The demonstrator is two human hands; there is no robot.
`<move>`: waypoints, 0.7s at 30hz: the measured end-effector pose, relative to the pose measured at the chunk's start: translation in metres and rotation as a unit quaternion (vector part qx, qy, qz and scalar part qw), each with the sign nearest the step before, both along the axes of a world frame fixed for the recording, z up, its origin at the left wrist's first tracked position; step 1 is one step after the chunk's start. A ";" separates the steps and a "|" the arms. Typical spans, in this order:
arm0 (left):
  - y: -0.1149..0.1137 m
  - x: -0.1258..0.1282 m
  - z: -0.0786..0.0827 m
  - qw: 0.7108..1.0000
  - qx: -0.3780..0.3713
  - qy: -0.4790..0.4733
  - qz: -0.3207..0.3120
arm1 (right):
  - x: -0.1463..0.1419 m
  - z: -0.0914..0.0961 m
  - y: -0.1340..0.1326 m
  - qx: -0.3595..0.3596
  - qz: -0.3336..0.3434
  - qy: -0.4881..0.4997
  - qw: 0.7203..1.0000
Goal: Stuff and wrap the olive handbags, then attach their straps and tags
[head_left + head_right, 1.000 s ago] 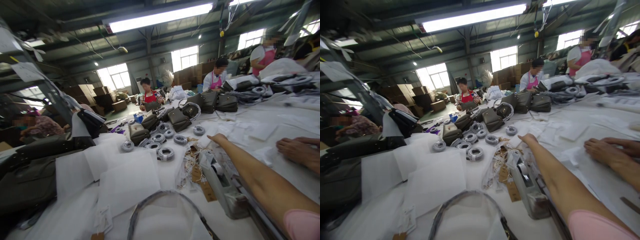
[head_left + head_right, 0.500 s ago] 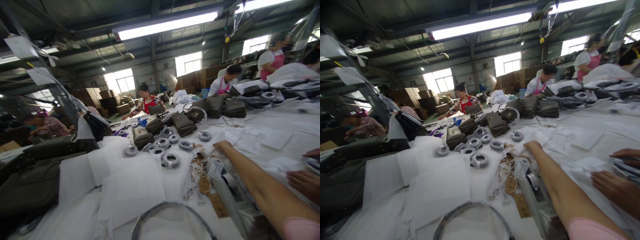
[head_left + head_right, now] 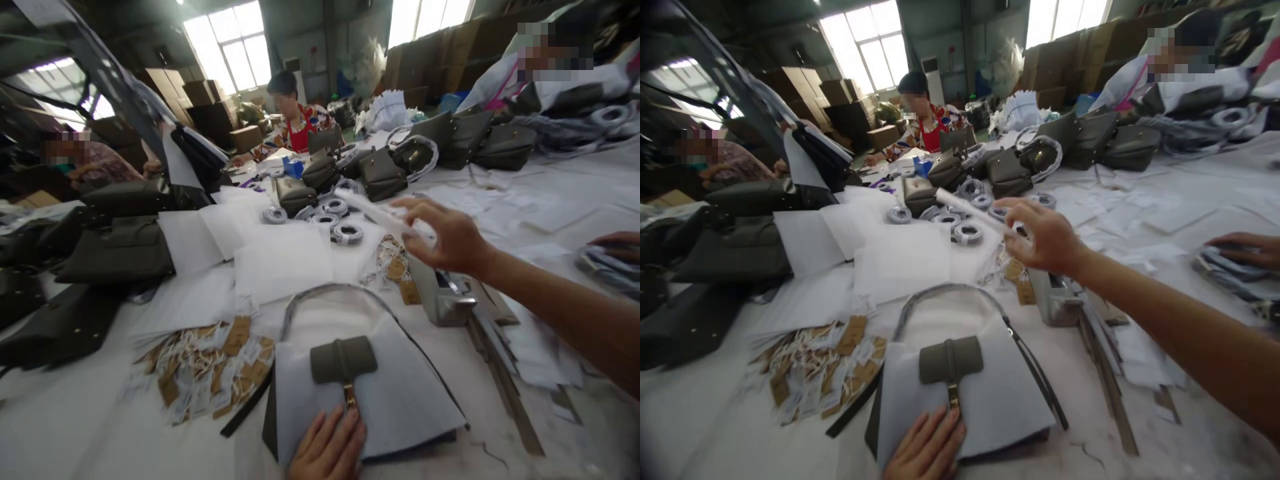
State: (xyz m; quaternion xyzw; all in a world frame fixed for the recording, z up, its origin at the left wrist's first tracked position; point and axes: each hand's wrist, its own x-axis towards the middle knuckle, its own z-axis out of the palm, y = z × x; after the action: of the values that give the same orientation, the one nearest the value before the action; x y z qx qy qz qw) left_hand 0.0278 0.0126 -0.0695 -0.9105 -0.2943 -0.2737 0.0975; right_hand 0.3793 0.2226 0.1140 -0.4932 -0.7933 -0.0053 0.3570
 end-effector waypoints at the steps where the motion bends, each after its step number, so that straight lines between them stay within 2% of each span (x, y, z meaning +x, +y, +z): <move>1: -0.001 0.001 0.004 1.000 0.000 0.006 0.002 | -0.020 0.000 -0.026 0.000 0.081 -0.038 0.996; 2: -0.002 0.002 0.009 1.000 -0.012 0.007 0.016 | -0.039 -0.004 -0.051 -0.010 0.137 -0.066 0.988; 4: -0.005 0.005 0.019 0.999 -0.025 0.008 0.028 | -0.072 -0.019 -0.094 -0.056 0.206 -0.094 0.972; 6: -0.007 0.006 0.025 0.999 -0.032 0.005 0.036 | -0.096 -0.044 -0.125 -0.111 0.245 -0.105 0.957; 8: -0.011 0.007 0.026 0.998 -0.036 0.002 0.044 | -0.112 -0.071 -0.145 -0.151 0.264 -0.106 0.947; 10: -0.014 0.007 0.023 0.997 -0.053 -0.004 0.051 | -0.119 -0.094 -0.155 -0.174 0.277 -0.118 0.938; 12: -0.016 0.007 0.019 0.995 -0.080 -0.013 0.056 | -0.120 -0.106 -0.160 -0.179 0.293 -0.147 0.928; 18: -0.020 0.006 0.011 0.990 -0.124 -0.055 0.044 | -0.125 -0.105 -0.166 -0.132 0.321 -0.200 0.916; 21: -0.022 0.006 0.009 0.982 -0.167 -0.078 0.039 | -0.130 -0.110 -0.173 -0.148 0.307 -0.217 0.915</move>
State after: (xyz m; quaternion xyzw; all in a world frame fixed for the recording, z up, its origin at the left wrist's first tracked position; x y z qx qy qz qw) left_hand 0.0341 -0.0089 -0.0607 -0.8778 -0.3776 -0.2868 -0.0684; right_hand 0.2498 0.0497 0.0044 -0.2597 -0.9551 0.1156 0.0832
